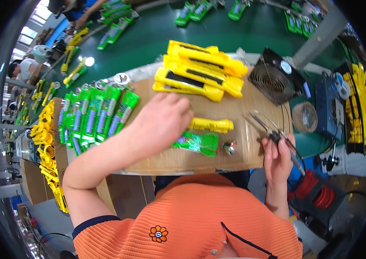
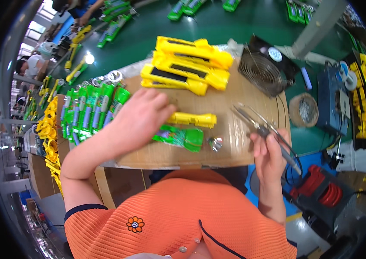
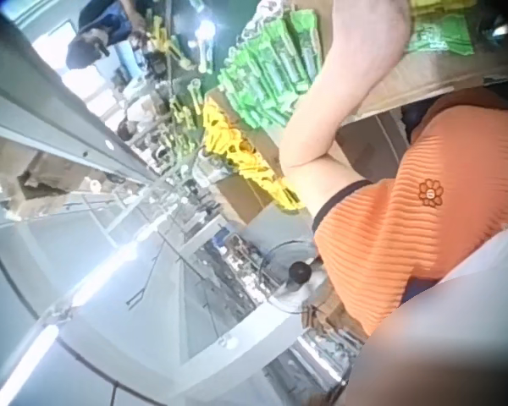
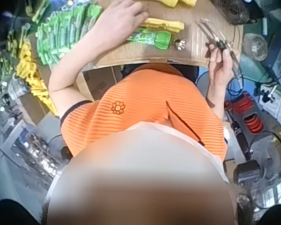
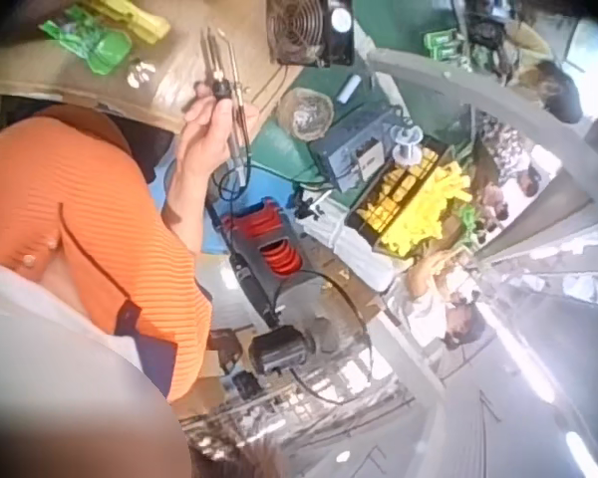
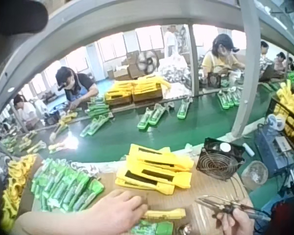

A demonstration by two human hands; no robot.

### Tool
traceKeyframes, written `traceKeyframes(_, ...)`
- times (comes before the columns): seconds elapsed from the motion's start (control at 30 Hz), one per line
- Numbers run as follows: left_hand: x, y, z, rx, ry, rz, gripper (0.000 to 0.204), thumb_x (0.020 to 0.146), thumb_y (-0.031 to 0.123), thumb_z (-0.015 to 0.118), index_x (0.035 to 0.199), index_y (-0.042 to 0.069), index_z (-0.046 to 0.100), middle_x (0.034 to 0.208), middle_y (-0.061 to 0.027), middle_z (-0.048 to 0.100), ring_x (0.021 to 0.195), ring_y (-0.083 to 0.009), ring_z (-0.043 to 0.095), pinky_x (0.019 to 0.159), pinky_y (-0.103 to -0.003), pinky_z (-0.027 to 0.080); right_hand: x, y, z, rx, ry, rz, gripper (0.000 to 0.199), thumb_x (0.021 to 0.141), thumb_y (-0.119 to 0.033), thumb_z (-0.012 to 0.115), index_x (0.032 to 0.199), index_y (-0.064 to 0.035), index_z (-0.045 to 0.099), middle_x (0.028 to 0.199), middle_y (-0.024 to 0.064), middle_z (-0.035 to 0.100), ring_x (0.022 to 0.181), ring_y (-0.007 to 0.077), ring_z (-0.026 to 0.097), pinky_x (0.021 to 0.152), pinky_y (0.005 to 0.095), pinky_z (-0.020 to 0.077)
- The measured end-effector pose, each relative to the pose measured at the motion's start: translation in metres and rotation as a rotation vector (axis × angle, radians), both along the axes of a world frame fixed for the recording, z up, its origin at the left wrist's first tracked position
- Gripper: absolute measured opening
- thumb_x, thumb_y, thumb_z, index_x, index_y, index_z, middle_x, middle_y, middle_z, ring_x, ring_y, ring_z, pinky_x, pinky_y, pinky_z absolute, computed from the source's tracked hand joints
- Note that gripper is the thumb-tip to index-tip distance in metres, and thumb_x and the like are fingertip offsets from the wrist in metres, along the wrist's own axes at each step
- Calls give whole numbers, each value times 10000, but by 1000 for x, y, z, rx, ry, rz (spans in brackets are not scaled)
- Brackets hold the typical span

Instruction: Soldering internal wiring to circuit boards inside flashlight housings on a factory assembly line.

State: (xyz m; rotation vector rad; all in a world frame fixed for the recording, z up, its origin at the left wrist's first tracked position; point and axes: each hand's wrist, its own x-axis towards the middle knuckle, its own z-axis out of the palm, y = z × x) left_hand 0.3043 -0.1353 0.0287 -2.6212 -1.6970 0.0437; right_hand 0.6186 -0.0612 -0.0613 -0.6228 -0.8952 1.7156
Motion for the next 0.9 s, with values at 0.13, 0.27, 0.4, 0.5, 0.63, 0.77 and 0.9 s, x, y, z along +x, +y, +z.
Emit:
traceKeyframes(0.13,-1,-41,-2,-73,-253,-41,521,823,189,661,1324,83,562,1135,-171,542,1072,-337,551,943,-443,446,0,1,-2,-14,17,-5,54,979,-104,525,980,-83,476,619,-6,416,553,129,473,866,397,493)
traceKeyframes(0.27,-6,-60,-11,-143,-372,16,495,907,99,548,1401,111,515,1213,-218,538,1096,-375,553,953,-454,451,1,1,-2,-24,7,-6,72,986,-122,525,970,-92,461,638,-9,421,564,116,471,864,388,494)
traceKeyframes(0.4,-67,-44,23,67,-68,200,633,781,4,669,1384,135,528,1255,-135,577,1131,-353,552,1005,-442,466,1,1,-2,-69,32,-23,120,1006,-113,518,920,-129,436,612,-24,395,542,100,423,846,338,462)
traceKeyframes(0.5,-160,14,43,132,-288,382,600,886,7,622,1450,94,438,1301,-189,538,1179,-375,553,981,-417,470,0,0,-4,-74,107,-68,71,992,-137,540,991,-109,474,618,-19,398,543,103,436,839,363,475)
traceKeyframes(0.63,-256,77,11,158,-124,440,645,893,73,637,1481,136,379,1217,-199,555,1104,-406,561,957,-449,469,-3,0,-3,-85,114,-96,83,984,-123,547,991,-106,466,619,-20,402,533,97,430,821,350,473)
traceKeyframes(0.77,-289,87,-18,-175,170,755,797,877,175,686,1539,203,245,1332,-238,507,1221,-410,531,1014,-459,463,-5,1,0,-68,51,-114,108,976,-118,549,962,-102,444,623,-24,392,533,91,427,816,353,477)
traceKeyframes(0.9,-265,99,-3,-59,322,760,890,873,410,699,1574,217,184,1486,-246,403,1327,-401,465,1024,-531,441,-6,3,0,-50,33,-104,88,978,-105,535,968,-88,449,620,-20,384,526,99,416,799,369,488)
